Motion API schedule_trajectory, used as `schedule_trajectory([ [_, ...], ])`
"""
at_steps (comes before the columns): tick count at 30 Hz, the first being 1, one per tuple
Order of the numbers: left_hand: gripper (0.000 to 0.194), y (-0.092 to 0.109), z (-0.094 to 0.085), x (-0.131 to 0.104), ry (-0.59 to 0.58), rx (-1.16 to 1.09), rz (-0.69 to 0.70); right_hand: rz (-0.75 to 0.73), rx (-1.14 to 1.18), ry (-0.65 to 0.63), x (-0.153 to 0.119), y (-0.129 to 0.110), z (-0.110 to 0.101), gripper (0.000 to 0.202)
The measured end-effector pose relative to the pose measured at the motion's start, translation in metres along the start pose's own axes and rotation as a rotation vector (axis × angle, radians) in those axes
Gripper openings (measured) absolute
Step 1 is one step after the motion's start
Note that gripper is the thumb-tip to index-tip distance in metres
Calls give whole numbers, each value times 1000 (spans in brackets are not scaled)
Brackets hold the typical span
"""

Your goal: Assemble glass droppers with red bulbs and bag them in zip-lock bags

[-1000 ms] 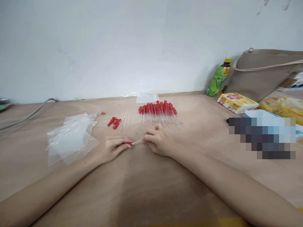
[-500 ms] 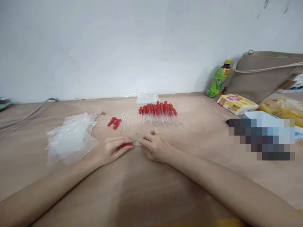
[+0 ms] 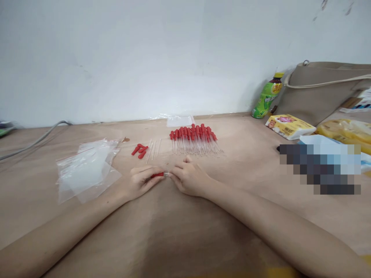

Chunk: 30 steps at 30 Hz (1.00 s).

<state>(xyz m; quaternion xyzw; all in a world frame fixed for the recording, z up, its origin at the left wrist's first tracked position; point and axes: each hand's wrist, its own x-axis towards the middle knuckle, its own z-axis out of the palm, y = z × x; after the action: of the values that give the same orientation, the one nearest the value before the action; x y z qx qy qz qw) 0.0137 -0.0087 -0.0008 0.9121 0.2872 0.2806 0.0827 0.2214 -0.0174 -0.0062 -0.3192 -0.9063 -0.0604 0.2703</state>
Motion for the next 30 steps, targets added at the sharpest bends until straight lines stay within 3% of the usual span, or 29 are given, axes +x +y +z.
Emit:
schedule_trajectory([
  [4,18,-3,2,2,30,3,-78,71,-99,-154,6,2,-19,22],
  [7,28,-4,1,2,41,12,-147,257,-30,-242,6,17,-31,22],
  [9,26,-5,2,2,21,4,-135,482,83,-189,7,35,-35,23],
  [12,19,-5,4,3,4,-17,-74,798,125,8,15,63,-37,21],
  [15,20,-7,6,4,1,-25,-59,945,15,118,31,82,-31,21],
  [22,23,-8,5,3,-35,-25,-66,988,-196,34,50,92,-6,28],
  [25,22,-8,5,3,-34,-29,-58,972,-193,74,47,89,-5,28],
  [28,22,-8,5,4,-29,-29,-51,867,-185,125,47,77,-6,25],
  [30,22,-8,5,5,-32,-27,-51,762,-134,94,52,66,-3,21],
])
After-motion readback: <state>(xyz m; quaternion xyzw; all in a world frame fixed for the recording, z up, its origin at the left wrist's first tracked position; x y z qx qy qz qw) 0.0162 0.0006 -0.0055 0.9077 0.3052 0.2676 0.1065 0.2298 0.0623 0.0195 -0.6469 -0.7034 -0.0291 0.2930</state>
